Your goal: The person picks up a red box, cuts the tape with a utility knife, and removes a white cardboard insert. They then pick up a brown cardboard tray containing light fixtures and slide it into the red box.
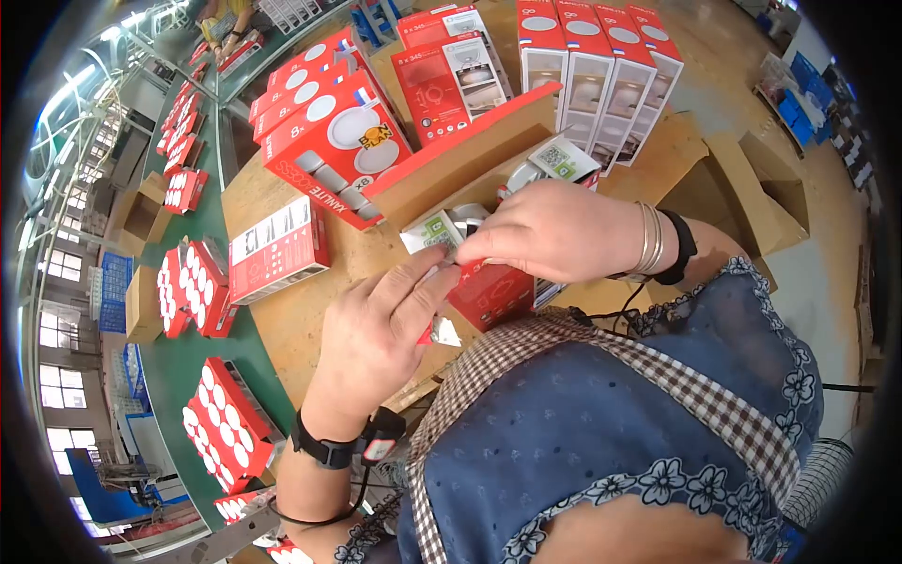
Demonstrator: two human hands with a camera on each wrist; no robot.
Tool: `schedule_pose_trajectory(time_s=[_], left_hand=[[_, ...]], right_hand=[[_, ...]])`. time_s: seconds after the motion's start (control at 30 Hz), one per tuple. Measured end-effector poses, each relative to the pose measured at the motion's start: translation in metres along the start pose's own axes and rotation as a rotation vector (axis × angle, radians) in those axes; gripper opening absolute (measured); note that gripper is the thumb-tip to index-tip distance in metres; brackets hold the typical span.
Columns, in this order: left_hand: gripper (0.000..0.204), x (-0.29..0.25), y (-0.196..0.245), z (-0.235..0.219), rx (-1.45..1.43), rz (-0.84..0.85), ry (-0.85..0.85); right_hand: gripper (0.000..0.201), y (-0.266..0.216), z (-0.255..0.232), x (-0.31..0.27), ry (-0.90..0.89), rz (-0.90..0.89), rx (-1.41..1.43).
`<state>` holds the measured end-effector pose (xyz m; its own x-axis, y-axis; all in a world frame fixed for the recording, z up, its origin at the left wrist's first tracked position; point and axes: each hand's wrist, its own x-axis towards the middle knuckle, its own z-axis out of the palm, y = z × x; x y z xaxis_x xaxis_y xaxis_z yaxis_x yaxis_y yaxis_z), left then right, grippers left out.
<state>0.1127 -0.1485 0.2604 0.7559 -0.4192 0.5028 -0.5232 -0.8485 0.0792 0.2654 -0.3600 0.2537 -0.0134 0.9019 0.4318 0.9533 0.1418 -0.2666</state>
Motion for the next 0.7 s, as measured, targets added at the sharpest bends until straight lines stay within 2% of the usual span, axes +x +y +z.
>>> schedule_pose_trajectory(time_s=[0.17, 0.27, 0.33, 0.4, 0.47, 0.5, 0.57, 0.63, 0.7], left_hand=[[0.031, 0.029, -0.001, -0.001, -0.171, -0.031, -0.068], [0.02, 0.042, -0.003, 0.0, -0.216, -0.073, -0.092], [0.019, 0.044, -0.009, 0.0, -0.12, -0.124, -0.132], [0.02, 0.046, -0.016, -0.003, -0.108, -0.112, -0.154], [0.021, 0.049, -0.02, -0.002, -0.101, -0.1, -0.175], [0.022, 0.054, -0.018, -0.007, -0.06, -0.091, -0.205], [0.023, 0.061, -0.017, -0.015, -0.025, -0.076, -0.241], [0.027, 0.061, -0.016, -0.028, 0.048, -0.154, -0.285], [0.029, 0.053, -0.017, -0.029, 0.102, -0.198, -0.281]], right_hand=[[0.021, -0.005, -0.013, -0.003, -0.053, 0.061, 0.084], [0.018, 0.001, -0.023, -0.005, -0.141, 0.141, 0.062], [0.015, 0.007, -0.029, -0.011, -0.024, 0.128, -0.202], [0.014, 0.016, -0.031, -0.016, -0.03, 0.186, -0.296], [0.015, 0.025, -0.029, -0.021, -0.093, 0.071, -0.22], [0.015, 0.022, -0.031, -0.019, -0.123, -0.038, -0.354], [0.016, 0.016, -0.043, -0.019, -0.125, -0.008, -0.407], [0.017, 0.017, -0.051, -0.025, -0.13, 0.02, -0.458], [0.018, 0.032, -0.057, -0.04, 0.085, 0.116, -0.513]])
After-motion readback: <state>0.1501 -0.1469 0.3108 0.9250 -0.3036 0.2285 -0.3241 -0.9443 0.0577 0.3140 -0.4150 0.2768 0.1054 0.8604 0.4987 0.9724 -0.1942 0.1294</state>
